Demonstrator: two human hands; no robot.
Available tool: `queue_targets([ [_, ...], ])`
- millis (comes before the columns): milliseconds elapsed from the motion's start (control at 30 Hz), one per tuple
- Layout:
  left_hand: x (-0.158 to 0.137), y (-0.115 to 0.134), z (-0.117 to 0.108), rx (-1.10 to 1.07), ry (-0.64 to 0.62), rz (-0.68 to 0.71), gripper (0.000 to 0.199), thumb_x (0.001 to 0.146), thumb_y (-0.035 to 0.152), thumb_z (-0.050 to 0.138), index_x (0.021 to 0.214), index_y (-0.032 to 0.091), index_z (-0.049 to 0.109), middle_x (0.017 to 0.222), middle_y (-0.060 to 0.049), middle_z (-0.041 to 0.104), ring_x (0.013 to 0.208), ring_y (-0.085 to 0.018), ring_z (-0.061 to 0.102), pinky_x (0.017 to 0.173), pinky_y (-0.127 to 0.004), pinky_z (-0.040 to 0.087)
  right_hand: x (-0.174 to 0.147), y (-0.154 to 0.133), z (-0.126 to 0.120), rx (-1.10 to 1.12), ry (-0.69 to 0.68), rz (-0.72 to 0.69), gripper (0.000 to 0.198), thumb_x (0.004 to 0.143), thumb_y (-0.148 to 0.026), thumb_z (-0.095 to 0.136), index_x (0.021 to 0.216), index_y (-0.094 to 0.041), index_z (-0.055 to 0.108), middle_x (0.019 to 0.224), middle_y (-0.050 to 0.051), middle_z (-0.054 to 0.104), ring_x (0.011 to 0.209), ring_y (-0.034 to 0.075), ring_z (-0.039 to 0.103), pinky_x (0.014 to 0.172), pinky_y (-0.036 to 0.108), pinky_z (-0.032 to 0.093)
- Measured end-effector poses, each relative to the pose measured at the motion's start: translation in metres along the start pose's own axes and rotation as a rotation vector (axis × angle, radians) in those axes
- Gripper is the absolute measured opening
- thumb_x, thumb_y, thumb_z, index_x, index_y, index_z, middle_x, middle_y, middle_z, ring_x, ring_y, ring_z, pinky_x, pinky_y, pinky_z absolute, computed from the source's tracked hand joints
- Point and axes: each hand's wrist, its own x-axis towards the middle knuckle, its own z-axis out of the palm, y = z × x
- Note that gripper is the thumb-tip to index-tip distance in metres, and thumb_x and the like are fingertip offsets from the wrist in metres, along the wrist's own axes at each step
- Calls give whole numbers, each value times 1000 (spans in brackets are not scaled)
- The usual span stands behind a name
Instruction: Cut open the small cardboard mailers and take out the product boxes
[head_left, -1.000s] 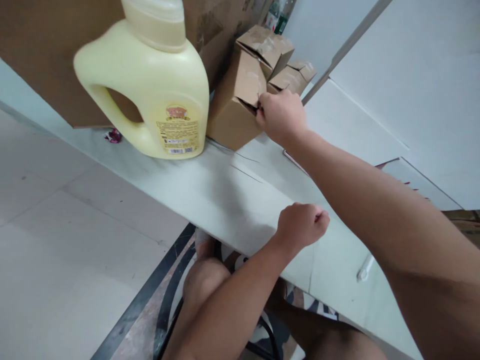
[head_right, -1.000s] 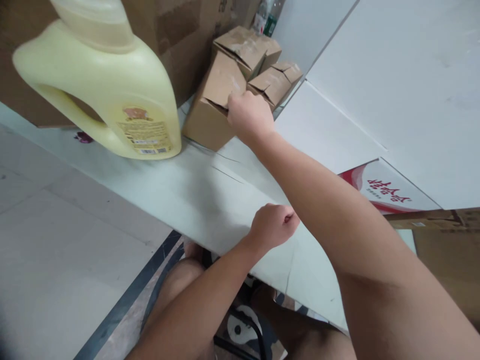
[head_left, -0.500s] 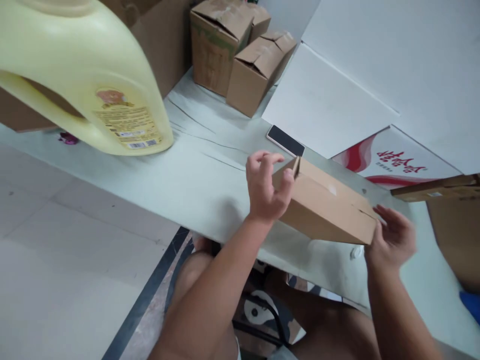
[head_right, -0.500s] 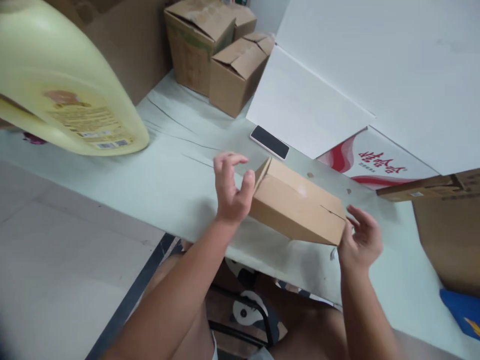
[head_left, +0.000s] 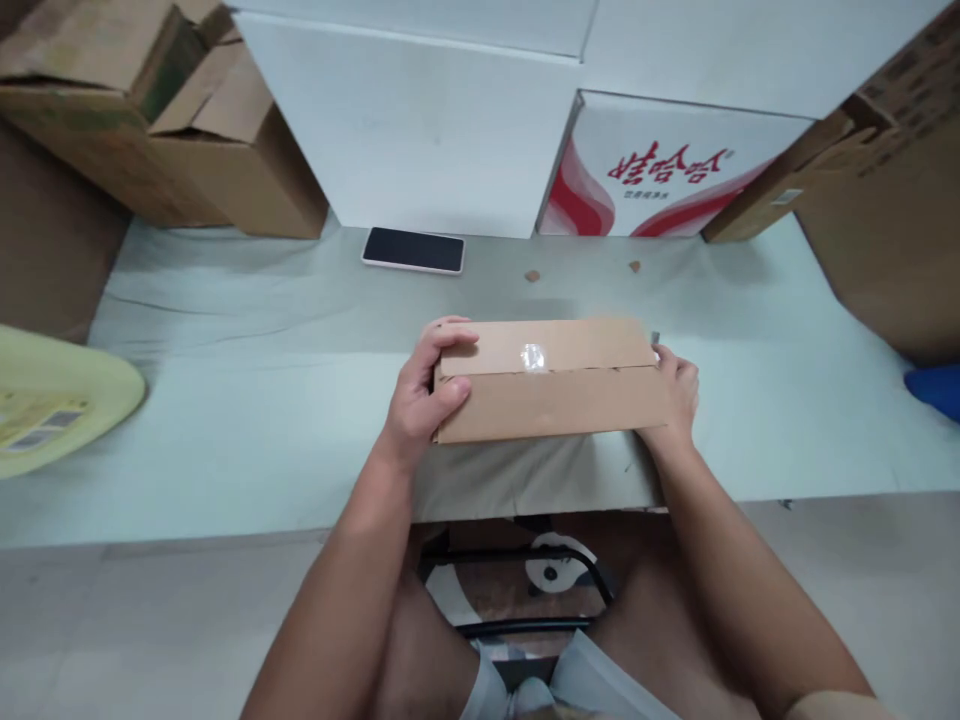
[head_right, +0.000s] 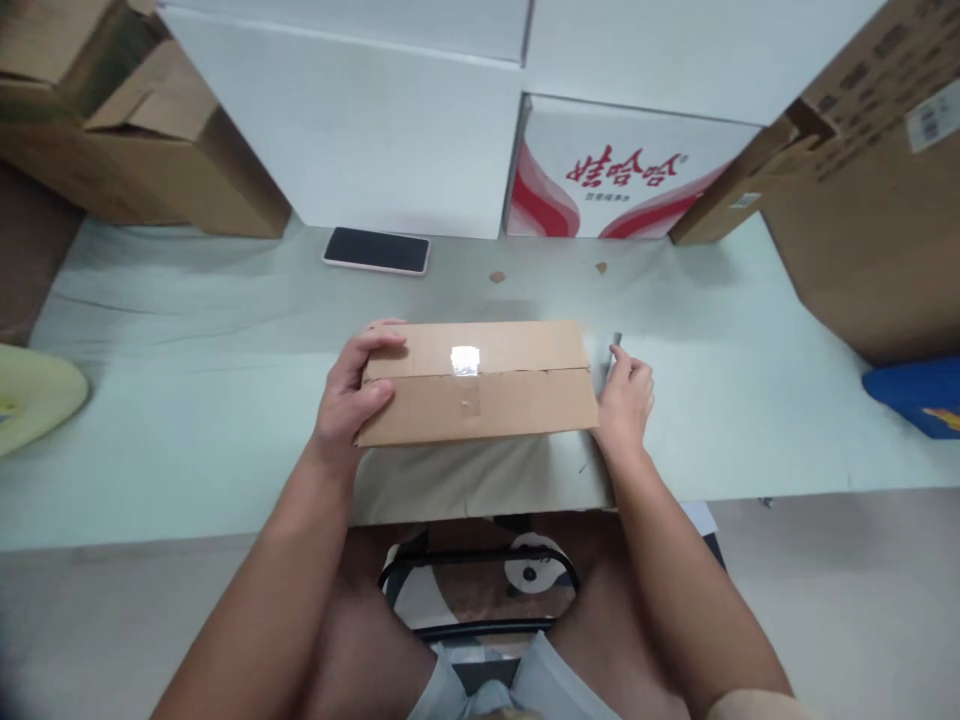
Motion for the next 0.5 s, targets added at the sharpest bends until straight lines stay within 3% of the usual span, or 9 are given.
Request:
queue_targets([
  [100, -3, -3, 10, -110, 29, -62, 42, 75, 56, 76, 107, 28, 70, 127, -8, 63, 128, -34, 55, 112, -49, 43, 5, -4, -8, 32, -11, 98, 64, 87, -42, 44, 146, -18, 49, 116, 18, 60, 109, 34, 57, 94, 51, 46],
  [267, -4, -4, 20, -244, 116, -155, 42, 65, 48, 81, 100, 28, 69, 127, -6, 63, 128, -33, 53, 111, -46, 41, 12, -9, -16, 170, -57, 170, 60, 79, -40, 54, 137, -23, 54, 88, 5, 65, 85, 26, 59, 84, 44, 44],
  [500, -15, 6, 28, -279, 173, -174, 37, 64, 43, 82, 94, 27, 67, 121, -5, 65, 116, -28, 58, 102, -41, 45, 4, -19, -23, 722, 83, 220, 44, 89, -33, 48, 131, -26, 52, 76, -1, 62, 65, 16, 55, 67, 33, 42],
])
